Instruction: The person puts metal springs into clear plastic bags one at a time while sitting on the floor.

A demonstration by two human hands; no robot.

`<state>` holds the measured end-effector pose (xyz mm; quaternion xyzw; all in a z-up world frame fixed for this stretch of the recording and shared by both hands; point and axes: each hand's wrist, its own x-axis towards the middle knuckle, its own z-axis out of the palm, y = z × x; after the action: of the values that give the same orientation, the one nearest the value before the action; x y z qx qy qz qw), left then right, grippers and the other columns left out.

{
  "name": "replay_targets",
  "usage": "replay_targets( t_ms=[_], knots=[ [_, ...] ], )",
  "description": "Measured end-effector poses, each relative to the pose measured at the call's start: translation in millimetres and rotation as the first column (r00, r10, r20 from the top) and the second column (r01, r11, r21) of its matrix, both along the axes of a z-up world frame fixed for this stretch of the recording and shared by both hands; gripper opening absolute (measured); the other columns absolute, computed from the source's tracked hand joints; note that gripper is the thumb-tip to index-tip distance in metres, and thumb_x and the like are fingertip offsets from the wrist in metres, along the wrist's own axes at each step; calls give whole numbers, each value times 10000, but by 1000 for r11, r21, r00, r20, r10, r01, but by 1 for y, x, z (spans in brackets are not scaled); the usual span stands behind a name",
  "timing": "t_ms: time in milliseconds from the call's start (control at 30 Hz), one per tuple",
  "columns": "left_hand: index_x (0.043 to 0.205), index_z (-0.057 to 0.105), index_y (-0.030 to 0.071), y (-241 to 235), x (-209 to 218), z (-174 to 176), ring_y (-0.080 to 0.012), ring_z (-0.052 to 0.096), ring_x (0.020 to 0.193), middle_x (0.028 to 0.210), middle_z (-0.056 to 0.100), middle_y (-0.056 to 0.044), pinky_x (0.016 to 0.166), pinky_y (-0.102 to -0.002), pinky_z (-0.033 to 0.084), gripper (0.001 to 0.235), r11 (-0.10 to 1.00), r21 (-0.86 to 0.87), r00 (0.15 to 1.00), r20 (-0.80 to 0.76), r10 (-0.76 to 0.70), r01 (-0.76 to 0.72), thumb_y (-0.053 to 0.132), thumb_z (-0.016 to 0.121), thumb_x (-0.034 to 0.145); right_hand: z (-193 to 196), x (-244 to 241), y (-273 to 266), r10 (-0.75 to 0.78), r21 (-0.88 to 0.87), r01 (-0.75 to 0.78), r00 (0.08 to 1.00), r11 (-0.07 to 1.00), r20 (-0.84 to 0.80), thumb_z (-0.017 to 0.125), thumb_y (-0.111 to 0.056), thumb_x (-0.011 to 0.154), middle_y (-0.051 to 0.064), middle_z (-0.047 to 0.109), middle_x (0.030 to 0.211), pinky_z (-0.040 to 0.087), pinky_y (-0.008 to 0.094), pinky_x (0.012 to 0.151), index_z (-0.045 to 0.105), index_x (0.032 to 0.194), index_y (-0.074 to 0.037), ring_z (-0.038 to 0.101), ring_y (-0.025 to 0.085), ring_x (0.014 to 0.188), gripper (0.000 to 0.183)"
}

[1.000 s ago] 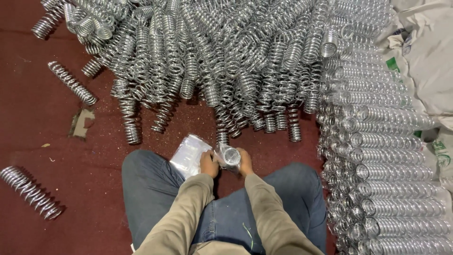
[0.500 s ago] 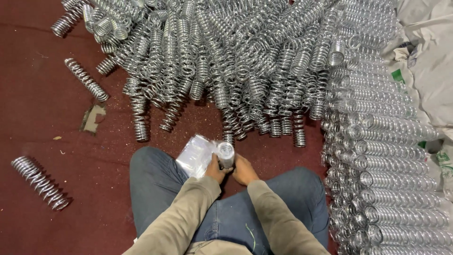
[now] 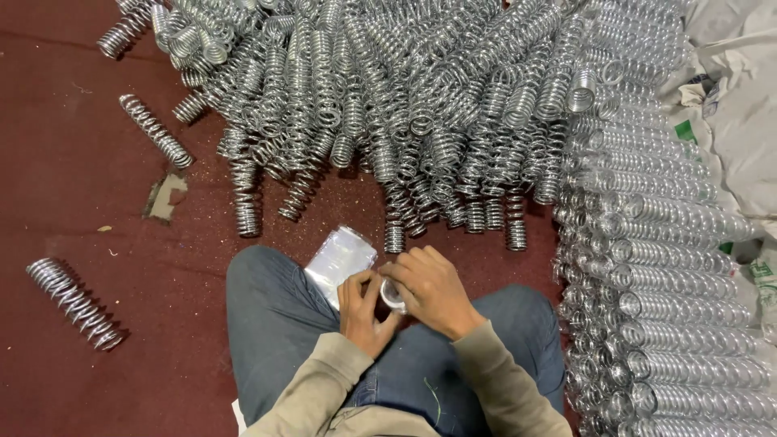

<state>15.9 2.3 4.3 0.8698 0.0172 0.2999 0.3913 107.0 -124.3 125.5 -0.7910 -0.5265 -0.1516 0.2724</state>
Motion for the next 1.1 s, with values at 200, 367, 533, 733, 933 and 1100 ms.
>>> replay_targets(
  t_ms=[200,367,533,733,933,1100],
  knots=[
    [1008,744,111,-31,27,22,-157,685,915,995,707,-21,800,-282,537,277,771,-585,937,-49,-346,254,38,631,767,2,-47,-33,-158,-12,157,985,987,-67,618,-163,895,-43,754,1024,356,489,937,733,963,-165,597,298,1079,134],
    [834,629,132,-75,17,5,-220,592,742,840,642,-18,715,-345,416,45,905,-222,932,103,-347,362,138,671,847,-6,-34,-65,-510,-246,447,762,860,-398,659,-179,718,34,571,1135,464,420,834,580,1108,-177,576,235,988,399],
    [1214,512,22,-80,1,4,-357,552,1205,1275,525,-194,1008,-450,486,614,855,-267,896,105,-432,444,427,815,865,-9,-10,-72,-575,-594,114,446,797,-686,546,-268,797,17,759,1158,502,402,880,545,1402,-226,728,240,993,606],
    [1387,404,19,-26,4,-28,-346,475,1294,1357,436,-191,1147,-455,402,849,941,-258,964,-89,-250,220,416,856,789,-18,-3,-133,-315,-225,515,94,827,-944,497,-42,974,237,761,1076,674,275,606,735,1191,-64,781,241,648,322],
    [1345,485,42,49,62,-2,-291,518,1225,1314,512,-155,1083,-409,429,626,931,-365,934,-339,-114,-19,316,763,856,30,23,-235,-737,301,881,472,366,-484,444,72,937,182,636,1388,508,482,1128,608,1358,-25,588,350,1353,463],
    [1261,608,112,49,172,63,-343,633,1217,1226,671,-98,1009,-487,506,377,971,-182,981,-89,-175,156,290,786,981,-24,111,-303,-991,489,864,137,122,5,800,2,749,162,494,1333,619,517,890,763,1253,-124,690,430,1055,520]
  ],
)
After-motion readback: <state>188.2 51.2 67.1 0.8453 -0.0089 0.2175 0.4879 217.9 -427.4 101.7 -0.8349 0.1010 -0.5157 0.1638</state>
